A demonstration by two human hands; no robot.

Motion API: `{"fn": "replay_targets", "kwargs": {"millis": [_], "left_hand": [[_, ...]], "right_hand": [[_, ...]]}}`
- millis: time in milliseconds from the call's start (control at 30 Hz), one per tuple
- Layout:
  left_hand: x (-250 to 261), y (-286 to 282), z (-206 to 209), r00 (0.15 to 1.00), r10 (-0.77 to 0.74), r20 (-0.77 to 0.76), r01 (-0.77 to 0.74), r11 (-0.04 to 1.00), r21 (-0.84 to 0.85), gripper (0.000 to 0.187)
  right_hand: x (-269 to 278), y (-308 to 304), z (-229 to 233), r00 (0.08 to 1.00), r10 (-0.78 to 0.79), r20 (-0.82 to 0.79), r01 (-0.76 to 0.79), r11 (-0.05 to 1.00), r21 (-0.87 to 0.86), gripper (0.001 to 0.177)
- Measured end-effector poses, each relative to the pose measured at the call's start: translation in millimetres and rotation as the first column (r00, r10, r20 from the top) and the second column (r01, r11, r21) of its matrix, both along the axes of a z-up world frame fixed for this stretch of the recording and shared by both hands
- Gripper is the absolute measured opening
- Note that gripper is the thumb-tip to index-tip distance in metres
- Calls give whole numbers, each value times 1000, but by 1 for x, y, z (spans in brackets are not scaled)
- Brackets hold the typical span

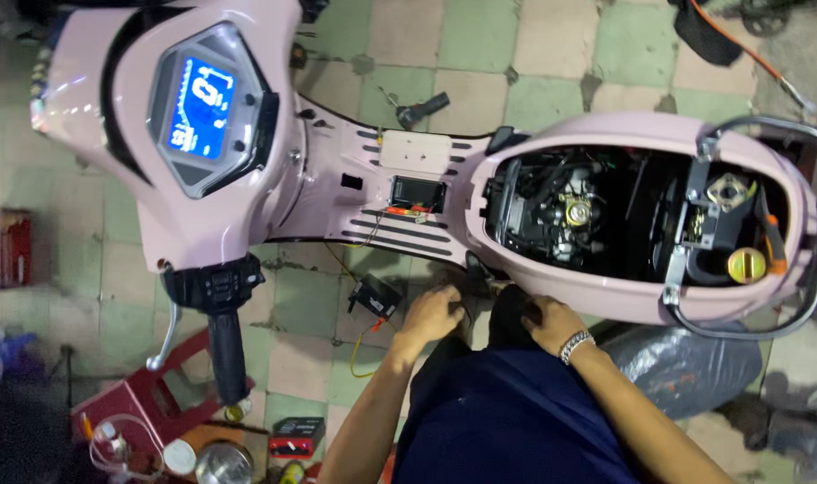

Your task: The person assembles a pink electric scooter in a workshop. They connect internal wiring, test the dashboard, and use a screwdriver and power drill to secure the seat and under-seat components. The scooter seat is wrapped in plastic and is installed over the storage compartment.

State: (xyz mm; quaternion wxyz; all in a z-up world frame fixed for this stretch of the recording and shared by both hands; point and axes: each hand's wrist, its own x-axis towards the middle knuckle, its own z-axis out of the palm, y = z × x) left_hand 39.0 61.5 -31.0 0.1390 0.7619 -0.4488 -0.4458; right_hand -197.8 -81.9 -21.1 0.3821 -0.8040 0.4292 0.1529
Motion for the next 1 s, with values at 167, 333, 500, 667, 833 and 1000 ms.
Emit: {"fn": "replay_targets", "kwargs": {"millis": [167,333,500,667,833,1000], "left_hand": [[28,39,-32,1000,-28,10,26,980,195,37],[37,31,-47,997,-70,19,67,987,148,35],[23,-15,-34,982,-183,35,179,979,96,33],[3,-56,-29,961,-275,1,275,961,-16,28],[-23,-76,-33,944,-330,-18,328,942,-76,30],[-72,-91,-33,886,-462,-39,463,881,94,29]], "right_hand": [[-2,42,16,989,-86,-119,107,978,179,40],[-24,69,17,974,-219,-57,225,960,164,32],[-51,79,18,924,-376,-75,383,908,168,30],[-62,87,31,890,-445,-95,455,877,152,29],[-83,92,46,843,-522,-128,537,823,183,31],[-125,100,45,778,-613,-140,628,763,149,32]]}}
